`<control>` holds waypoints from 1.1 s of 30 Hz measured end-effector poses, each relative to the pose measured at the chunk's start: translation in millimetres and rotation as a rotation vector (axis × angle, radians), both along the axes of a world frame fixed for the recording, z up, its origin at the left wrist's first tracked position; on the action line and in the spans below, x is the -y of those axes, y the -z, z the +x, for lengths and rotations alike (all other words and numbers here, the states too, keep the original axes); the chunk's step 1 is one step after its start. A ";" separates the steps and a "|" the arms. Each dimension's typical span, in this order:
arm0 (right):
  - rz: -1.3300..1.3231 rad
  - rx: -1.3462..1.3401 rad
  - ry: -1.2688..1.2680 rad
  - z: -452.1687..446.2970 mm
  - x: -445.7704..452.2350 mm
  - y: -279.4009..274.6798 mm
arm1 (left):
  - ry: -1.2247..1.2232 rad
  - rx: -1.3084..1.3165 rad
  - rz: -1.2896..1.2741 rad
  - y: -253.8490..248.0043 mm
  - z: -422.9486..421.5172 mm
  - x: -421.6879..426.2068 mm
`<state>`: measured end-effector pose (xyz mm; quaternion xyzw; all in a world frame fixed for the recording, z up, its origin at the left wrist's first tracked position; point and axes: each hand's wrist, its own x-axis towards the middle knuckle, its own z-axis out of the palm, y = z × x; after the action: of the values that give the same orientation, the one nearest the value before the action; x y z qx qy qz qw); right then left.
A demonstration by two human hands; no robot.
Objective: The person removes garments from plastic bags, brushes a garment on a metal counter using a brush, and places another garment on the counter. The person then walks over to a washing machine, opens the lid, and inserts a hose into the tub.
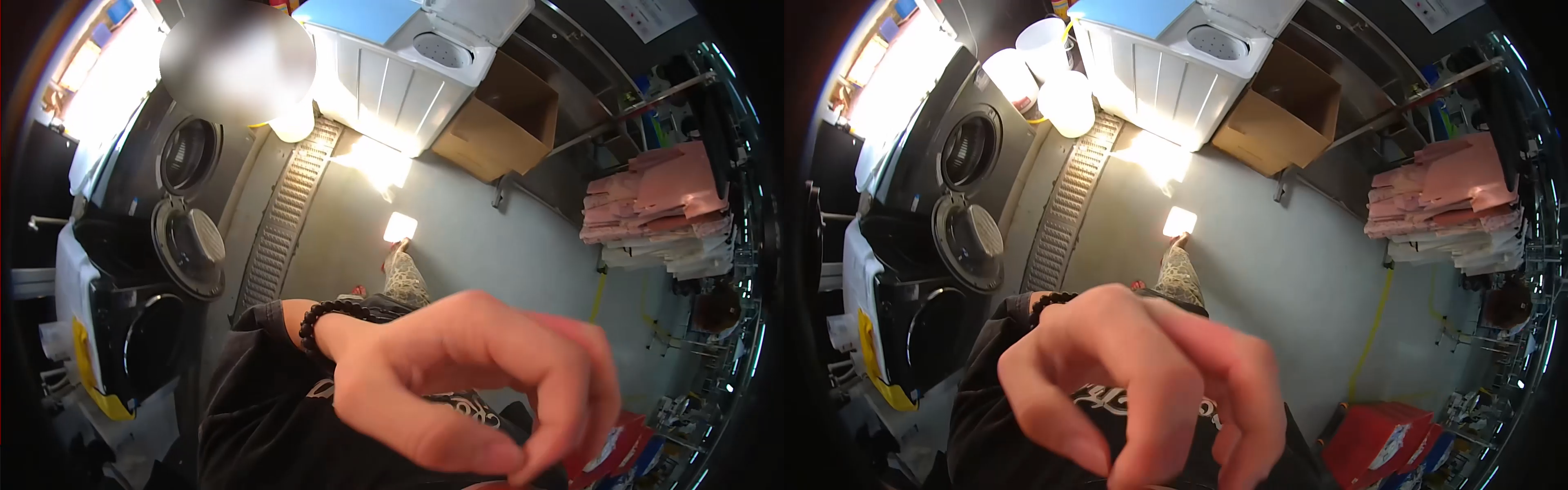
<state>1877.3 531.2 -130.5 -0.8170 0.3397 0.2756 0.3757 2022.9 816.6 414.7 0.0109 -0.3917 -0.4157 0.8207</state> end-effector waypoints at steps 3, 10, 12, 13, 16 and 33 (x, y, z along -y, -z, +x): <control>-0.007 -0.018 0.010 47.9 52.7 6.8 | -0.151 0.033 0.173 34.9 74.6 27.4; -0.017 -0.048 -0.039 188.6 135.6 14.0 | -0.456 0.070 1.007 186.1 254.4 60.9; -0.021 -0.056 -0.066 277.4 93.3 14.7 | -0.630 0.154 1.323 218.1 302.3 43.9; -0.029 -0.070 -0.081 306.6 88.6 12.9 | -0.699 0.199 1.397 233.0 325.4 30.1; -0.185 0.284 -0.397 493.7 62.8 -67.2 | -0.923 0.028 1.552 265.0 396.8 -19.6; -0.507 0.911 -1.085 890.9 -196.0 -161.7 | -1.031 0.519 2.062 440.9 804.6 -203.5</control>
<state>2768.2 727.2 31.3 -0.9644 -0.2465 -0.0301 0.0911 2827.5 1020.0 -26.2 0.9094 0.0247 -0.1404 0.3908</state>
